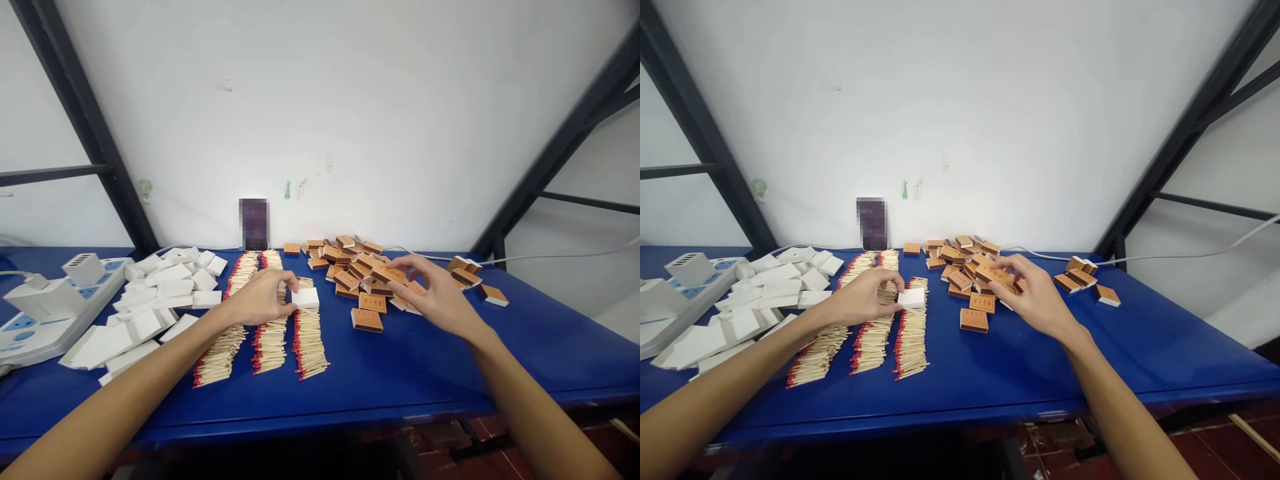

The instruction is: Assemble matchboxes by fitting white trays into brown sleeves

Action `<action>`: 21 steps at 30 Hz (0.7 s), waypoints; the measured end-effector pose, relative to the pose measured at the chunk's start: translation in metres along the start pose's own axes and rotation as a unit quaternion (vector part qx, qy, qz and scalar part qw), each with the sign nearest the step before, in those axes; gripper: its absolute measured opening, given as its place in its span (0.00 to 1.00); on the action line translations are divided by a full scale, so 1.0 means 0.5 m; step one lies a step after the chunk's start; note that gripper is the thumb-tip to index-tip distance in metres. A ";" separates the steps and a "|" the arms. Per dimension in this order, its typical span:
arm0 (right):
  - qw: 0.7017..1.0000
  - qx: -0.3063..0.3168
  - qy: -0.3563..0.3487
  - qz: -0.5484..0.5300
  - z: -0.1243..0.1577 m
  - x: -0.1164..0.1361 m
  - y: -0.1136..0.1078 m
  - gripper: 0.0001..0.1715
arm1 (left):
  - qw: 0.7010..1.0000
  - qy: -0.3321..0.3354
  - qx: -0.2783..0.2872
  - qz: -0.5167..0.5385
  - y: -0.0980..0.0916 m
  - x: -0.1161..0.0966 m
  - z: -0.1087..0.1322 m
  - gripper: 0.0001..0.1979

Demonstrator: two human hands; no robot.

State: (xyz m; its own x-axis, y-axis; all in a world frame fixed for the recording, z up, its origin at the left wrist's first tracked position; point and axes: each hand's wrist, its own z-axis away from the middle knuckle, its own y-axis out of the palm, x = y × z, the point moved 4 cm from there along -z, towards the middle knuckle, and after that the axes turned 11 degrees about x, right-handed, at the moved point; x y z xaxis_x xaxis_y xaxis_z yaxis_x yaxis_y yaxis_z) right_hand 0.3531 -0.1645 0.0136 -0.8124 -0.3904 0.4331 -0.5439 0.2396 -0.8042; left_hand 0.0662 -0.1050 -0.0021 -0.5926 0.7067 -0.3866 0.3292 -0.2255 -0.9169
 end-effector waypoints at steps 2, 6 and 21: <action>0.999 -0.019 0.021 0.029 0.041 -0.027 -0.008 0.18 | 1.000 -0.007 -0.005 0.010 -0.004 0.002 0.002 0.11; 0.996 0.026 0.040 0.078 0.130 -0.060 0.013 0.10 | 1.000 -0.027 -0.001 0.014 -0.006 0.005 0.001 0.11; 0.947 -0.001 0.174 0.270 0.125 -0.334 -0.078 0.27 | 0.937 -0.223 -0.158 -0.216 -0.151 0.071 0.206 0.16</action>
State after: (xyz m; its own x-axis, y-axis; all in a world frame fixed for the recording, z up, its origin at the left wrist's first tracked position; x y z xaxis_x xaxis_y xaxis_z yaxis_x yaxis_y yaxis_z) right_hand 0.5229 -0.1642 -0.0526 -0.9920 0.1072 0.0671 -0.0291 0.3229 -0.9460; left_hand -0.0556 -0.1320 0.0433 -0.9461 0.3195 -0.0533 0.1471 0.2770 -0.9495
